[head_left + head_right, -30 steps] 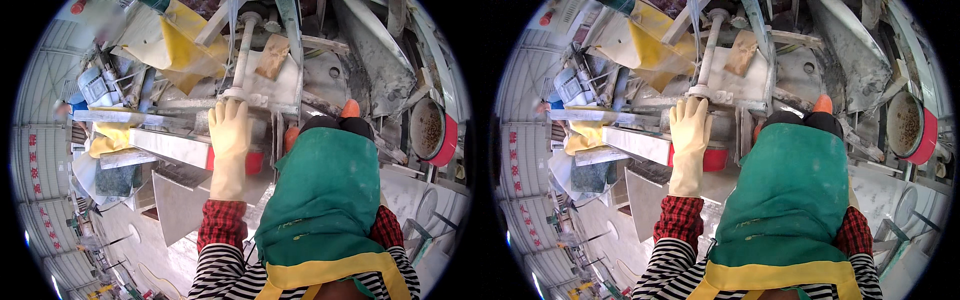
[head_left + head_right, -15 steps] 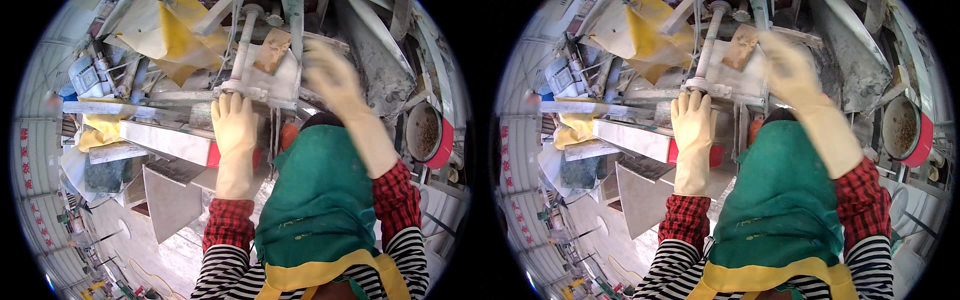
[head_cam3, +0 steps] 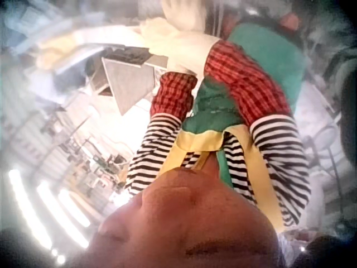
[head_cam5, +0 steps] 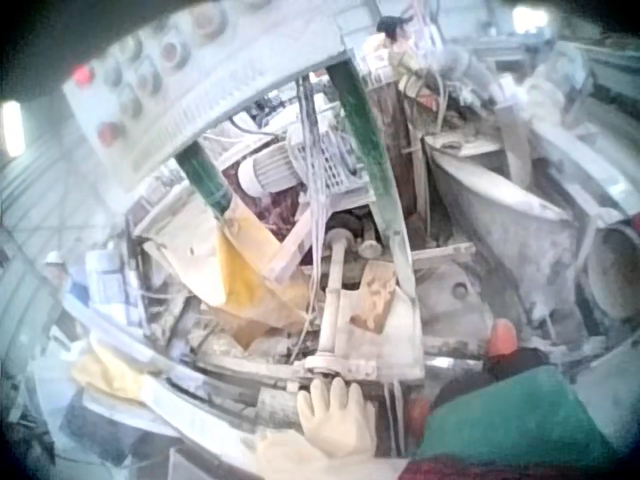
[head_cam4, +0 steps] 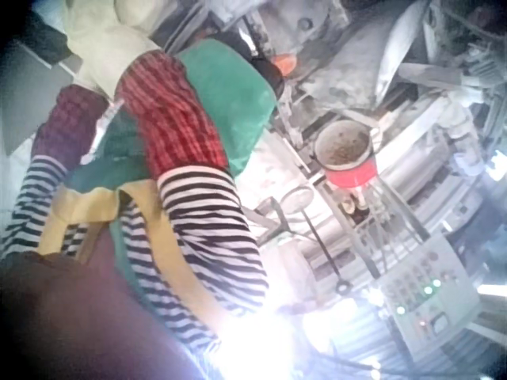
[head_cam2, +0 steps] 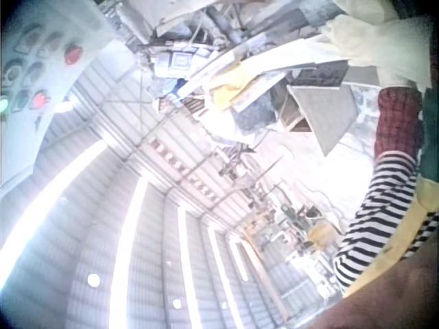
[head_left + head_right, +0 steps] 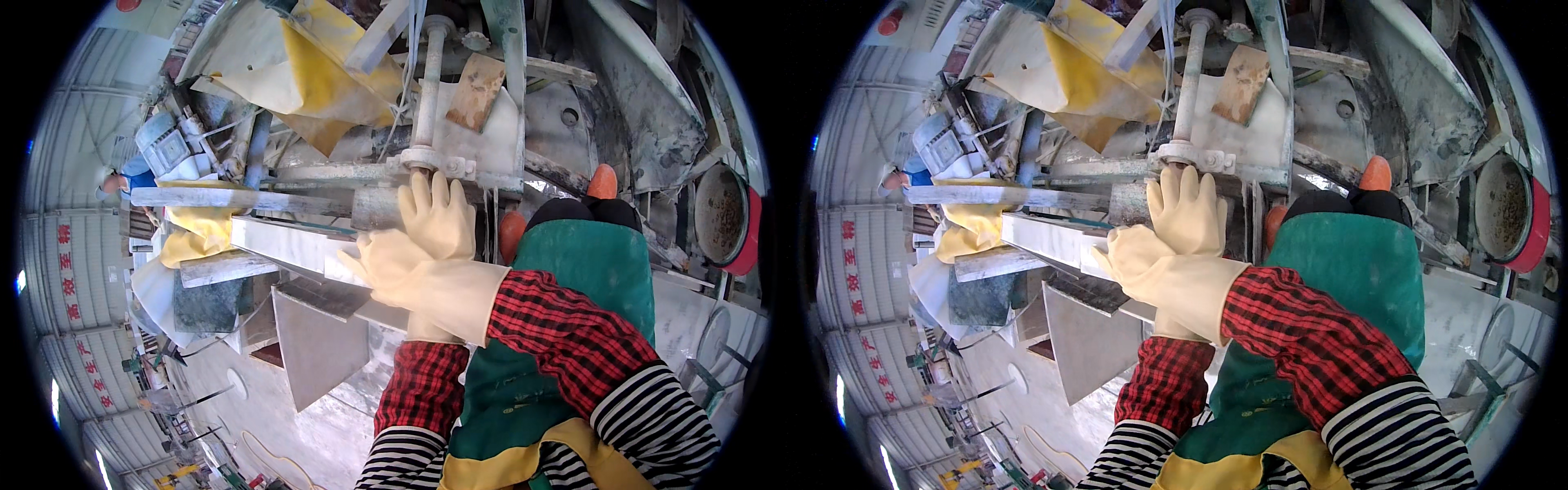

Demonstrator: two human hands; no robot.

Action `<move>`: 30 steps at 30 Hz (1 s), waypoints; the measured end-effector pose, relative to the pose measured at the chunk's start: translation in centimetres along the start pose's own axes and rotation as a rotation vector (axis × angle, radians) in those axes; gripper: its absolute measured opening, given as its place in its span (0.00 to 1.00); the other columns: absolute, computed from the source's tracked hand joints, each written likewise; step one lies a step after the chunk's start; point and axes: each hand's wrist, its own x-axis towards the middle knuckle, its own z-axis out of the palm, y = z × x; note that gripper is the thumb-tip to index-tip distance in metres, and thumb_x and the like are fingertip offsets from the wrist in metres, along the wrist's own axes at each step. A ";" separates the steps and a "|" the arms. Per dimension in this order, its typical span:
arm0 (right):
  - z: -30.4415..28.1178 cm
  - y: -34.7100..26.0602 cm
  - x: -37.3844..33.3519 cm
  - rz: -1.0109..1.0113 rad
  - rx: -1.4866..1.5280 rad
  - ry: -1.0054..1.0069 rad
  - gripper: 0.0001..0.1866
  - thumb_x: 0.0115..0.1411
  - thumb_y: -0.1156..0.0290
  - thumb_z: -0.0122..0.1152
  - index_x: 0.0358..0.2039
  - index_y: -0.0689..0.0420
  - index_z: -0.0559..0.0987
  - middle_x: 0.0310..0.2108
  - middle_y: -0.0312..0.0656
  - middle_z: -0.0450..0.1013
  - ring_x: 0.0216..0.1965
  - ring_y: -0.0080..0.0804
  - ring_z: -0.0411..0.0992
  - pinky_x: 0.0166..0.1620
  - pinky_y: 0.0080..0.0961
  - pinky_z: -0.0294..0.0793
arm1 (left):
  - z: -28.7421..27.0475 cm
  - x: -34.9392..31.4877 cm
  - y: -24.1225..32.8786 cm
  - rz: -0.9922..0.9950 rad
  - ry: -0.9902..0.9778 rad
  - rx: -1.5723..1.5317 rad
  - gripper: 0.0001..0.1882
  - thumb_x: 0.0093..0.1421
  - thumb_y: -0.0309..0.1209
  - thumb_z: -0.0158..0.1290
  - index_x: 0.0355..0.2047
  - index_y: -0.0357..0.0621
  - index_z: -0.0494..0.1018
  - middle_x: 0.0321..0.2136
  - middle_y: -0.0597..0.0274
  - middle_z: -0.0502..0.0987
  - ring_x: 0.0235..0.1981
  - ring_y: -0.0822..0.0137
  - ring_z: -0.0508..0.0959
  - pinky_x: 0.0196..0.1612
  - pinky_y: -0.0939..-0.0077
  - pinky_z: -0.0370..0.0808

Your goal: The person operates a grinding or processing machine in a workshop, repeatedly feeding a small block into the machine's mechanism. The person uses gloved hands to guide the block and adjust its position while the machine runs.

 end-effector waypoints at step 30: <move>-25.6 40.9 -58.7 1.523 0.695 2.072 0.17 0.66 0.72 0.66 0.53 0.61 0.78 0.47 0.43 0.78 0.47 0.36 0.78 0.45 0.37 0.81 | -5.0 -1.2 -4.1 -0.128 -0.063 -0.103 0.19 0.71 0.34 0.52 0.58 0.39 0.78 0.59 0.48 0.78 0.65 0.49 0.72 0.68 0.52 0.68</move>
